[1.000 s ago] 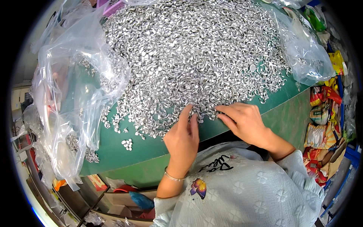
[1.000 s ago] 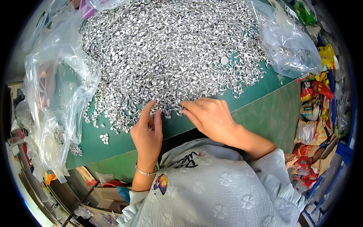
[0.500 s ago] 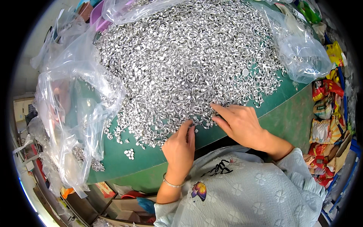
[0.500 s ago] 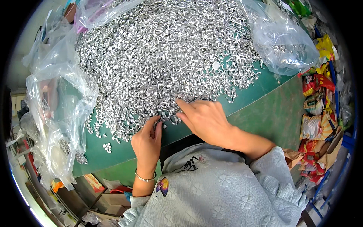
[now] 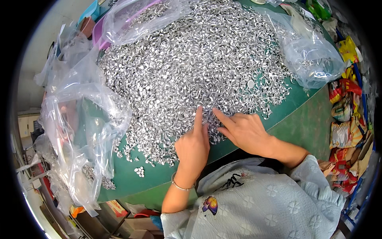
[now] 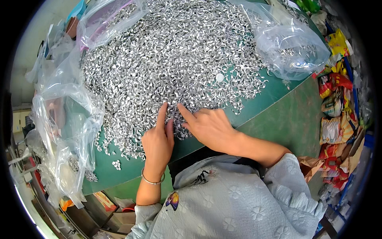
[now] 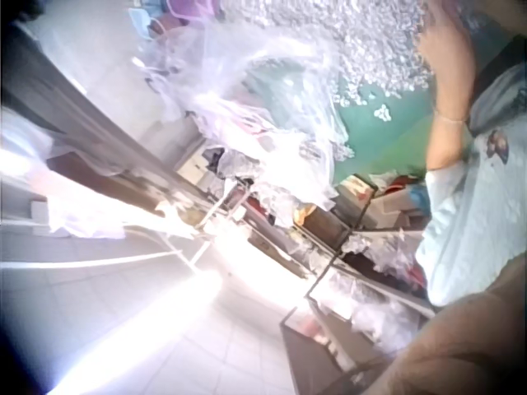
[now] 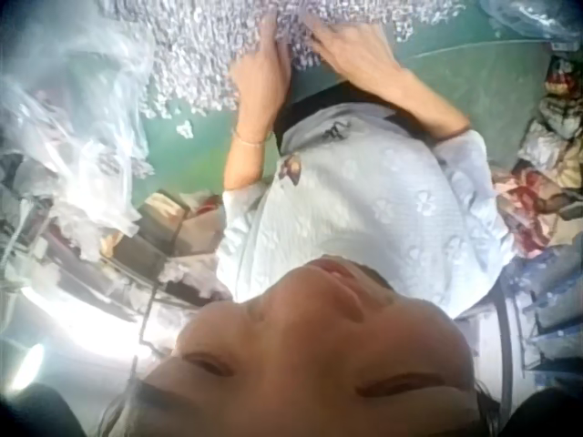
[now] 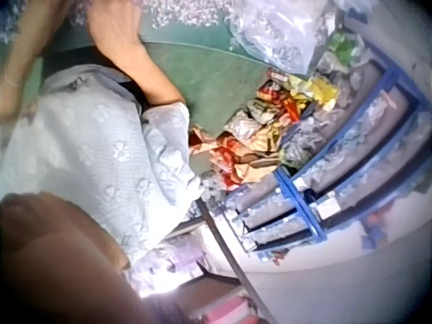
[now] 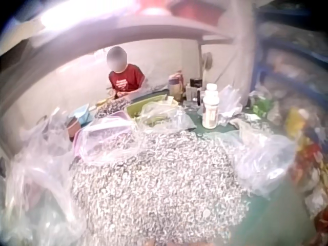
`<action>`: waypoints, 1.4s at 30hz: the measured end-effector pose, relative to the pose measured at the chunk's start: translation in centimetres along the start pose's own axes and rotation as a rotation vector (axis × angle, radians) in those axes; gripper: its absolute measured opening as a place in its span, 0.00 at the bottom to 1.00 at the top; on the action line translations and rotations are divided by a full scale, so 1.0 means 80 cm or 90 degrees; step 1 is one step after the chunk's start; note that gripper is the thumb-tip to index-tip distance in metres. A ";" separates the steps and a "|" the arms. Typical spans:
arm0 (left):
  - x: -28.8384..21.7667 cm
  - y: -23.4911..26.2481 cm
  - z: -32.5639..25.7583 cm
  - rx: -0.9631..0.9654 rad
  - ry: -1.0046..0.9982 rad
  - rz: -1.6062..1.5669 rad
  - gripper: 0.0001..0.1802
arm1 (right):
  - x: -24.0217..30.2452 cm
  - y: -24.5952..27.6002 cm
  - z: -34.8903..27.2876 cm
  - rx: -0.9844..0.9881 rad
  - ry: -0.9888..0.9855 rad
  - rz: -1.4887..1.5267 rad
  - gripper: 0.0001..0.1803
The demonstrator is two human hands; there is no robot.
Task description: The person sorts small silver metallic parts on a green table by hand, picking them up from a large central pile and moving them into a smaller group.
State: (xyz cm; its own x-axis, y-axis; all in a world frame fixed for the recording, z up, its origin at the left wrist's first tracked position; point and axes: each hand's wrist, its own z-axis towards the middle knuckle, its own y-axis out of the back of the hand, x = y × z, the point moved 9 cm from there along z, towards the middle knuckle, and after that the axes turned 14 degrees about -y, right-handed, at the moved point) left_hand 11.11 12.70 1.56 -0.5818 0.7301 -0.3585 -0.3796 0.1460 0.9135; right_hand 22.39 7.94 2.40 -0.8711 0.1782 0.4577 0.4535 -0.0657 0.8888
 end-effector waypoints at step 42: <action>-0.045 0.020 0.111 -0.043 -0.145 -0.002 0.11 | -0.119 0.074 0.045 -0.235 -0.061 0.144 0.06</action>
State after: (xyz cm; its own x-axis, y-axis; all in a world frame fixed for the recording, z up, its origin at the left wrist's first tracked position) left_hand 18.95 16.26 6.04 -0.4065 0.8622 -0.3022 -0.4331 0.1094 0.8947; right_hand 34.02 9.39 3.25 -0.7285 0.2086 0.6525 0.5177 -0.4561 0.7239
